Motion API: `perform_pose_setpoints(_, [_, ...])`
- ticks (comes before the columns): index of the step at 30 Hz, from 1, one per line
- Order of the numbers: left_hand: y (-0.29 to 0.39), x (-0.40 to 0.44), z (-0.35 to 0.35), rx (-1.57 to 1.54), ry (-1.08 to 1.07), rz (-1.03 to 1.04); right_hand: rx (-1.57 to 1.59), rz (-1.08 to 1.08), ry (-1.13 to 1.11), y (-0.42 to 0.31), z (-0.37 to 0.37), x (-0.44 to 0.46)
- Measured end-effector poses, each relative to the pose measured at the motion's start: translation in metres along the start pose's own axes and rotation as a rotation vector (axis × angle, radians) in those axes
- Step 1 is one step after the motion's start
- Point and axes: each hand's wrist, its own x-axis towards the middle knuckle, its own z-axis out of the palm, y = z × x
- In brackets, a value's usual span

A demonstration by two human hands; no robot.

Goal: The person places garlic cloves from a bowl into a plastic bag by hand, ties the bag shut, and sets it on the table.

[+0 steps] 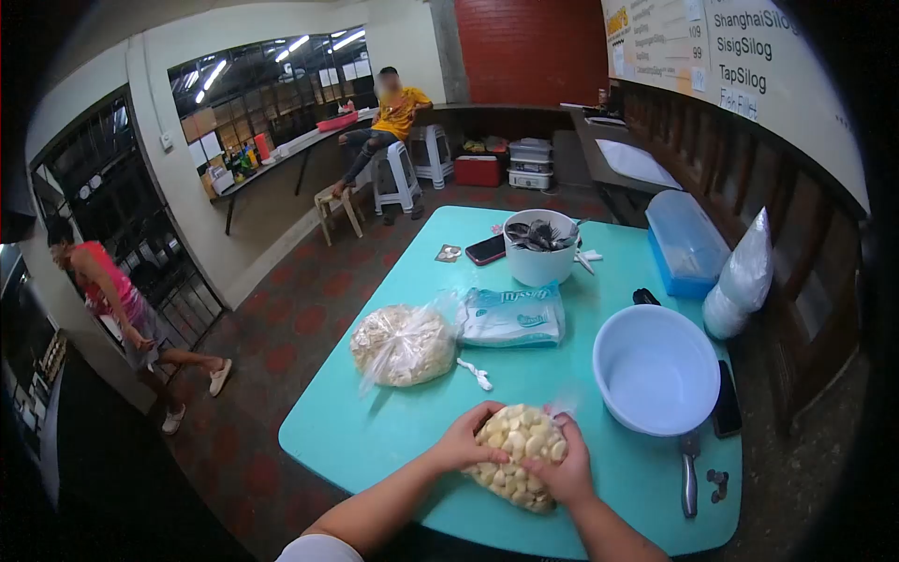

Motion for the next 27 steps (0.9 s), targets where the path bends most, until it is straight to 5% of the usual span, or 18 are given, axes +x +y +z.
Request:
perform_pose_setpoints(5, [0.011, -0.005, 0.007, 0.087, -0.097, 0.171, -0.282, -0.404, 0.028, -0.038, 0.004, -0.001])
perform_pose_setpoints(11, [0.03, -0.008, 0.019, -0.164, -0.26, 0.027, -0.43, -0.634, -0.104, -0.038, -0.008, 0.006])
perform_pose_setpoints(27, [0.013, -0.011, 0.034, -0.012, -0.04, 0.089, -0.247, -0.518, -0.179, -0.031, -0.018, 0.016])
